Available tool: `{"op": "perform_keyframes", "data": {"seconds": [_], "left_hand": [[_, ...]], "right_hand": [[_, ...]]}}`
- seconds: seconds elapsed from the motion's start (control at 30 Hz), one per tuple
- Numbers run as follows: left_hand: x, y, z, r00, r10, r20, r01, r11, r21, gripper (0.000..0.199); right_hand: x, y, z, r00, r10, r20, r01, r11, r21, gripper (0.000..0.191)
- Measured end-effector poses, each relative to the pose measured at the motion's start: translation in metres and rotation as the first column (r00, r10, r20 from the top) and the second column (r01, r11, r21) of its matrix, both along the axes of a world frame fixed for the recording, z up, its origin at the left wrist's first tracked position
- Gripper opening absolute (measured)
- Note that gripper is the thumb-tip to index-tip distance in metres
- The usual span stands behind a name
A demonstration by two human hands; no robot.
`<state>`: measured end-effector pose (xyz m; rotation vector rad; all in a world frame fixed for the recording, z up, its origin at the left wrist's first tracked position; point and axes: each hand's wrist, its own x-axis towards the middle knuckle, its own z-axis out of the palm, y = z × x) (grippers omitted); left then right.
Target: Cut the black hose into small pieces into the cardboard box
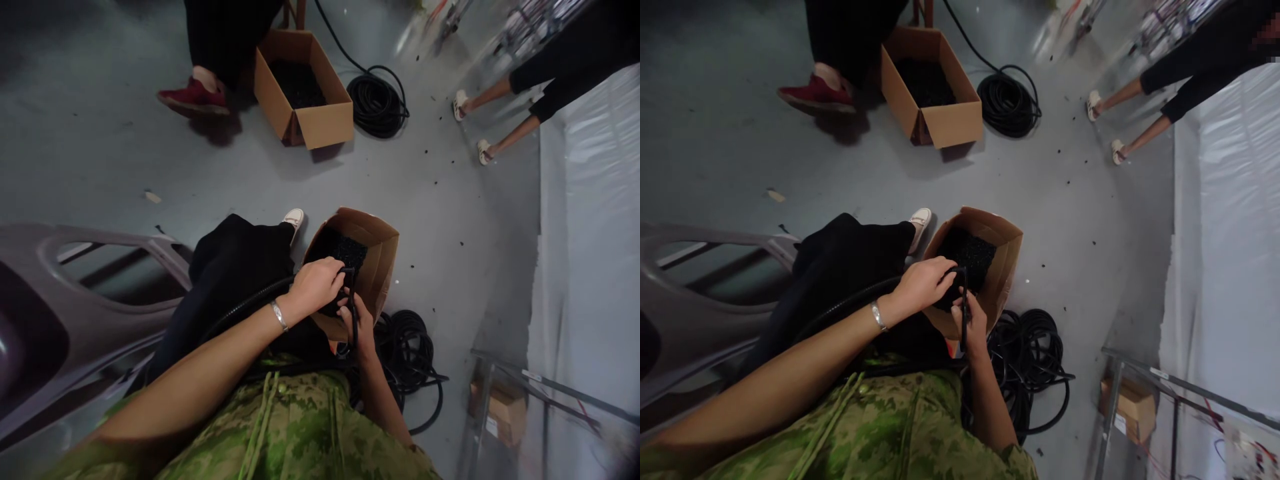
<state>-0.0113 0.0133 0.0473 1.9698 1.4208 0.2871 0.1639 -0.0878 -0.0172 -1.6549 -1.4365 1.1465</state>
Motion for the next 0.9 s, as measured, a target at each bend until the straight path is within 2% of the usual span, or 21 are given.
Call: {"op": "perform_keyframes", "data": {"seconds": [0.13,0.27,0.67,0.9], "left_hand": [[0.001,0.0,0.003,1.0,-0.006,-0.027,0.005,1.0,-0.026,0.028],[0.002,0.001,0.005,0.999,-0.016,-0.038,0.014,0.999,-0.043,0.029],[0.002,0.001,0.004,0.998,-0.024,-0.052,0.021,0.997,-0.069,0.032],[0.004,0.002,0.005,0.997,-0.028,-0.077,0.021,0.996,-0.089,0.032]], "right_hand": [[-0.001,0.007,0.006,0.998,0.016,0.054,-0.019,0.999,0.042,0.046],[-0.006,0.015,0.008,0.997,0.031,0.074,-0.033,0.999,0.028,0.044],[-0.012,0.018,0.004,0.998,0.028,0.061,-0.03,0.999,0.034,0.043],[-0.017,0.017,0.003,0.991,-0.003,0.136,-0.002,1.0,0.032,0.043]]}}
